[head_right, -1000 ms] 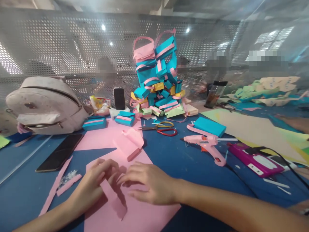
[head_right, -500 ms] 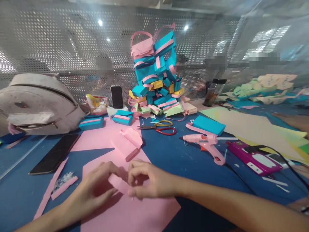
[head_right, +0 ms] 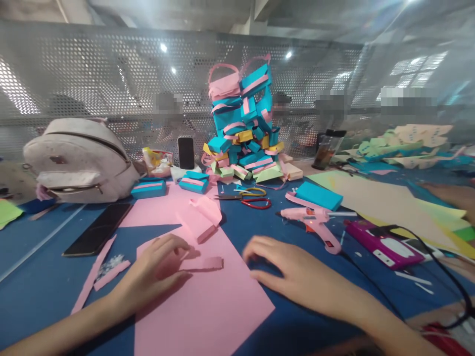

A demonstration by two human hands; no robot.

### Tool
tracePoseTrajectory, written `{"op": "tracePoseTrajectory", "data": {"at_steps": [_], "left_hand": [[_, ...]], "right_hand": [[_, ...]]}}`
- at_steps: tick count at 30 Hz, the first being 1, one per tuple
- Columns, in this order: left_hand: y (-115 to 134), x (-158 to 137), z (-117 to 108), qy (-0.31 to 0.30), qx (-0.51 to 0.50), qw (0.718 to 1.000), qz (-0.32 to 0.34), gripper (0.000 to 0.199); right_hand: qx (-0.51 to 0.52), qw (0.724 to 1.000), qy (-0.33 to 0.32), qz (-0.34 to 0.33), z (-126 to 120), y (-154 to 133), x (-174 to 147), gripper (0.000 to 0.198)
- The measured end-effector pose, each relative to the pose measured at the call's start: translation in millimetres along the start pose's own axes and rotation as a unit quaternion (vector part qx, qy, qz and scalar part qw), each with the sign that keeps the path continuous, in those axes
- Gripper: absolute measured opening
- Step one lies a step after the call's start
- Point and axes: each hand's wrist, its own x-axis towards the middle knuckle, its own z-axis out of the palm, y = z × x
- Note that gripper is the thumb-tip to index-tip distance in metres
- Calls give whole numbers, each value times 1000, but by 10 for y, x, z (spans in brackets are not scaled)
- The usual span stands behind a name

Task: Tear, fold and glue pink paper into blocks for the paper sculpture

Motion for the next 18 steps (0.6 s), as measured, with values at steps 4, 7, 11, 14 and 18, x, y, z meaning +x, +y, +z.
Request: {"op": "tracePoseTrajectory", "data": {"at_steps": [4, 7, 11, 14, 18], "left_hand": [[-39, 22, 27, -11, 52, 996, 71, 19], [-64, 34, 58, -8, 98, 988, 121, 12], [-35, 40, 21, -34, 133, 978, 160, 16], [-17, 21, -31, -47, 162, 968, 187, 22], [-47, -76, -65, -23, 223, 951, 211, 26]], "right_hand": [[-68, 982, 75, 158, -259, 506, -591, 40], [-132, 928, 241, 253, -421, 896, -871, 34], [-119, 900, 347, 234, -484, 1204, -846, 48], [-102, 924, 285, 232, -453, 1342, -634, 58], [-104, 939, 226, 237, -446, 1361, -400, 61]]}}
